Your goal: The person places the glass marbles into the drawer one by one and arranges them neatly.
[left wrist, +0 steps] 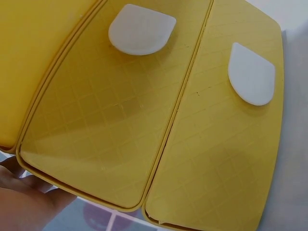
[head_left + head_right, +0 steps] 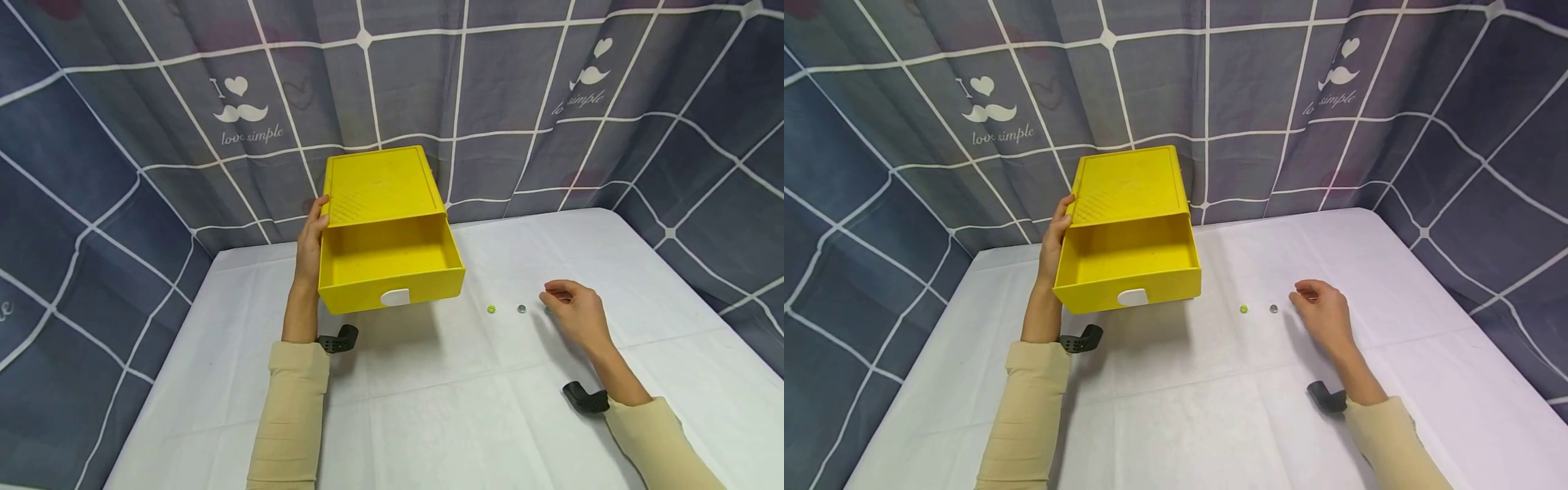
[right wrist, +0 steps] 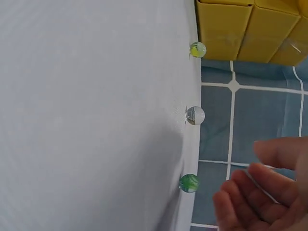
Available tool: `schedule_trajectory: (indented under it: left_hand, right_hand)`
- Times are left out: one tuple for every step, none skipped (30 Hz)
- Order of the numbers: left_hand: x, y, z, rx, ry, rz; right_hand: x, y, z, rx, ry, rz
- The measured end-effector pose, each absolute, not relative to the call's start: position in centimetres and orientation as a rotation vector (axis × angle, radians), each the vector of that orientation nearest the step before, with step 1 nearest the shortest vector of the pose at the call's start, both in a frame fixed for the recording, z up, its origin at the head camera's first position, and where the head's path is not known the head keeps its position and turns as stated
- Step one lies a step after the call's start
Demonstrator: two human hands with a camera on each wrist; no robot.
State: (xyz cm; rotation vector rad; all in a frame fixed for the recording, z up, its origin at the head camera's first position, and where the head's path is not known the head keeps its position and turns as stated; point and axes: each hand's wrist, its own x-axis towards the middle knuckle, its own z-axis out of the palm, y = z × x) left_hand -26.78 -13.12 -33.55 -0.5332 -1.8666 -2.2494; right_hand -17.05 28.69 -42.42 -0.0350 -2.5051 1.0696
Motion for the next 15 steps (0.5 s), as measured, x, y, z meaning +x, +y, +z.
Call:
schedule_trajectory:
  left_hand:
    - [-26.8,-13.1,-33.6,-0.531,-1.867,-2.249]
    - [-26.8,-13.1,-33.6,-0.53,-1.869,-2.251]
    - [-26.8,-13.1,-33.7,-0.526,-1.869,-2.254]
    - [-26.8,-13.1,-33.7,-0.524,-1.869,-2.256]
    - [-26.8,-13.1,-33.8,-0.522,-1.867,-2.261]
    - [-26.8,-13.1,-33.8,-0.522,-1.868,-2.263]
    - [-26.8,-13.1,-33.8,-0.521,-1.87,-2.263]
    - [-26.8,-13.1,-33.8,-0.52,-1.873,-2.262]
    - [-26.8,-13.1,-33.8,-0.517,-1.875,-2.259]
    - [-26.8,-13.1,-33.8,-0.517,-1.876,-2.256]
    - [-26.8,-13.1,-33.8,-0.516,-1.879,-2.252]
    - [-26.8,-13.2,-33.7,-0.517,-1.883,-2.243]
    - [-26.8,-13.2,-33.7,-0.514,-1.886,-2.239]
    - [-26.8,-13.2,-33.7,-0.513,-1.886,-2.237]
    - [-26.9,-13.2,-33.7,-0.511,-1.885,-2.236]
  right_hand:
    - [-17.1,28.8,-42.5,-0.038,-2.522,1.05]
    - [-17.1,29.0,-42.7,-0.041,-2.542,1.033]
    - [-17.1,29.1,-42.8,-0.04,-2.564,1.019]
    - [-17.1,29.2,-42.9,-0.04,-2.585,1.011]
    - [-17.1,29.3,-43.1,-0.042,-2.606,1.004]
    - [-17.1,29.5,-43.2,-0.046,-2.625,1.001]
    - [-17.1,29.5,-43.3,-0.047,-2.642,1.002]
    - [-17.1,29.6,-43.4,-0.046,-2.656,1.007]
    - [-17.1,29.7,-43.5,-0.045,-2.668,1.011]
    - [-17.1,29.8,-43.6,-0.044,-2.678,1.014]
    - [-17.1,29.8,-43.7,-0.042,-2.689,1.014]
    - [-17.1,29.9,-43.7,-0.04,-2.699,1.016]
    - [-17.2,29.9,-43.8,-0.036,-2.709,1.017]
    - [-17.2,29.9,-43.8,-0.034,-2.716,1.02]
    - [-17.2,29.9,-43.9,-0.034,-2.723,1.02]
